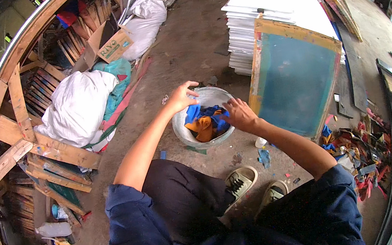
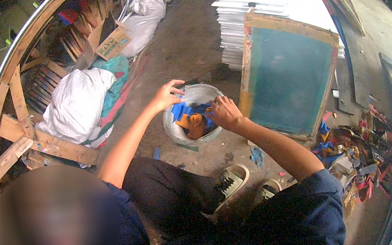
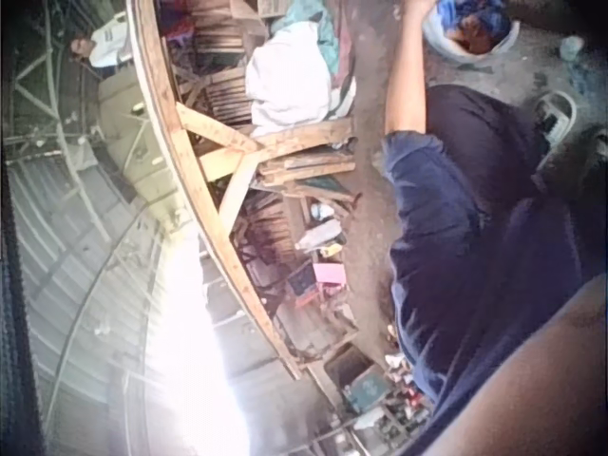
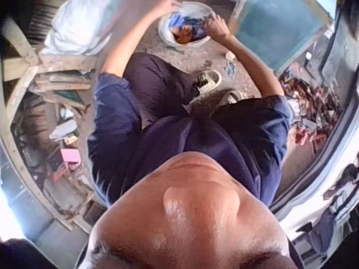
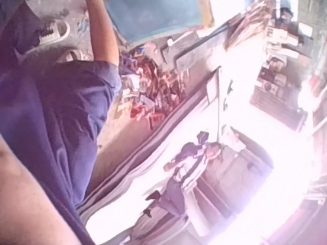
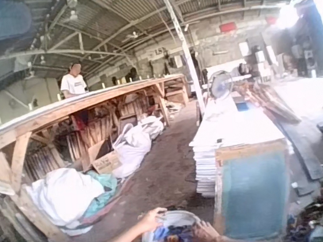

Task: The person wipes a framed glass panel with a blue cloth, then places it on a stack. They subsequently gather colorful fabric scraps from the floor and place them into a white sack.

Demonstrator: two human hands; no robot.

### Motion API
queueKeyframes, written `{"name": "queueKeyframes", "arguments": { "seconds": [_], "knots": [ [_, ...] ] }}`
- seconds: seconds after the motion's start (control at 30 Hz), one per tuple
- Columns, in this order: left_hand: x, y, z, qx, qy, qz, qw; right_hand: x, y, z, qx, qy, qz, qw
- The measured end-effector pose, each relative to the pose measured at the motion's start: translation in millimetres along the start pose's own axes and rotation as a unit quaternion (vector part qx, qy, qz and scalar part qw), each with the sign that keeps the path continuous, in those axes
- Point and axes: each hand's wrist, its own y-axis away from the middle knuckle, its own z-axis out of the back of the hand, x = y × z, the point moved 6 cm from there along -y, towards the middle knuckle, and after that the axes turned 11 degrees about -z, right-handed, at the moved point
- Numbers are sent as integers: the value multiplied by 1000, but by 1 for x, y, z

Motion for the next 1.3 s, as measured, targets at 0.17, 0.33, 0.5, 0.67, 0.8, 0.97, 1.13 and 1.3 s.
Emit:
{"name": "queueKeyframes", "arguments": {
  "seconds": [0.17, 0.33, 0.5, 0.67, 0.8, 0.97, 1.13, 1.3],
  "knots": [
    [-64, -17, -26, 9, 150, -72, 986, -16, -2, 30, 5, -304, -88, 949],
    [-106, -53, -72, 26, 190, -85, 978, -55, 19, 64, -11, -359, -196, 913],
    [-75, -98, -117, 3, 53, -139, 989, -133, 88, 82, -112, -263, -247, 926],
    [-71, -124, -172, -35, -65, -164, 984, -234, 167, 102, -225, -46, -370, 900],
    [-54, -128, -192, -259, -114, -187, 941, -284, 163, 104, -320, -129, -417, 841],
    [-41, -133, -220, -301, -128, -169, 930, -291, 150, 83, -434, -81, -393, 806],
    [-10, -148, -239, -301, -97, -144, 937, -269, 125, 34, -251, 91, -301, 915],
    [-3, -150, -243, -295, -85, -133, 942, -272, 121, 8, -183, 137, -287, 930]
  ]
}}
